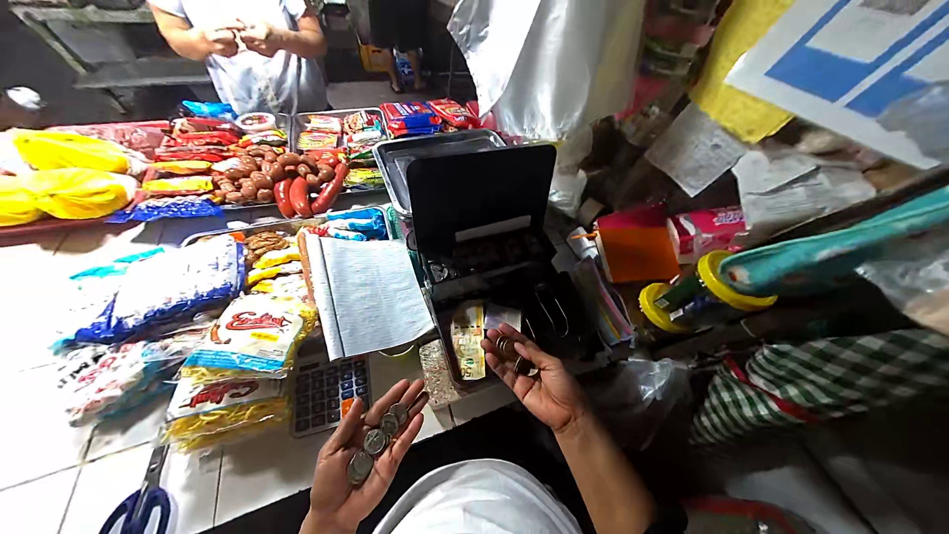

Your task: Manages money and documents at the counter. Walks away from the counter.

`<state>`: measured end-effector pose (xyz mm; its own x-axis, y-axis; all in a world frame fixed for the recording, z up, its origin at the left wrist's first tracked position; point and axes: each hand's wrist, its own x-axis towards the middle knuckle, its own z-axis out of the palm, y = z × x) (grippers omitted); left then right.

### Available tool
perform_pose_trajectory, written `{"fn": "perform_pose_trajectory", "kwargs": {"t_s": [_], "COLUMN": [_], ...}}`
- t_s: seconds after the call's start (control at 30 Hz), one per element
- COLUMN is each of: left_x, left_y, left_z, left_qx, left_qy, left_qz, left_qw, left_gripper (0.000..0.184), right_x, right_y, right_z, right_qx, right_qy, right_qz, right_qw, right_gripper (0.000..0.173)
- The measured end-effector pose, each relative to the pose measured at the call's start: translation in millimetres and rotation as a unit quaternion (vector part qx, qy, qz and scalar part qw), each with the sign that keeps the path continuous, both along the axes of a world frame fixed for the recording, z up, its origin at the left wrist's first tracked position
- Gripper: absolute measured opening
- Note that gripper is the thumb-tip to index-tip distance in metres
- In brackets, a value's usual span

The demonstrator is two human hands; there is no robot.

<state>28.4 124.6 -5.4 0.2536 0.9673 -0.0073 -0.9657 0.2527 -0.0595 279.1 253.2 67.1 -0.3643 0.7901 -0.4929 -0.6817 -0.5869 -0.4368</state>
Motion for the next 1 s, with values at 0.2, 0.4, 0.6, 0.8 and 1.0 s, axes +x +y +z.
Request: {"fn": "perform_pose_trajectory", "kwargs": {"t_s": [0.2, 0.4, 0.6, 0.8, 1.0], "left_x": [-17, -19, -30, -27, -23], "left_y": [-20, -26, -24, -19, -16], "left_z": [-10, 2, -6, -6, -10], "left_qx": [-0.012, -0.050, -0.022, -0.019, -0.019], "left_qy": [-0.016, 0.051, 0.016, 0.027, 0.017], "left_qz": [0.051, 0.106, 0.079, 0.078, 0.054], "left_qw": [0.999, 0.992, 0.997, 0.996, 0.998], "left_gripper": [0.059, 0.061, 0.060, 0.060, 0.060], "right_x": [-21, -38, -49, -39, -28], "right_y": [1, 1, 6, 3, -2], "right_z": [8, 11, 8, 9, 2], "right_qx": [0.011, -0.009, -0.043, 0.021, 0.132], "right_qy": [0.002, 0.002, -0.032, 0.070, 0.189], "right_qz": [0.039, 0.034, 0.006, 0.056, 0.104], "right_qw": [0.999, 0.999, 0.999, 0.996, 0.968], "right_gripper": [0.037, 0.033, 0.032, 0.051, 0.048]}}
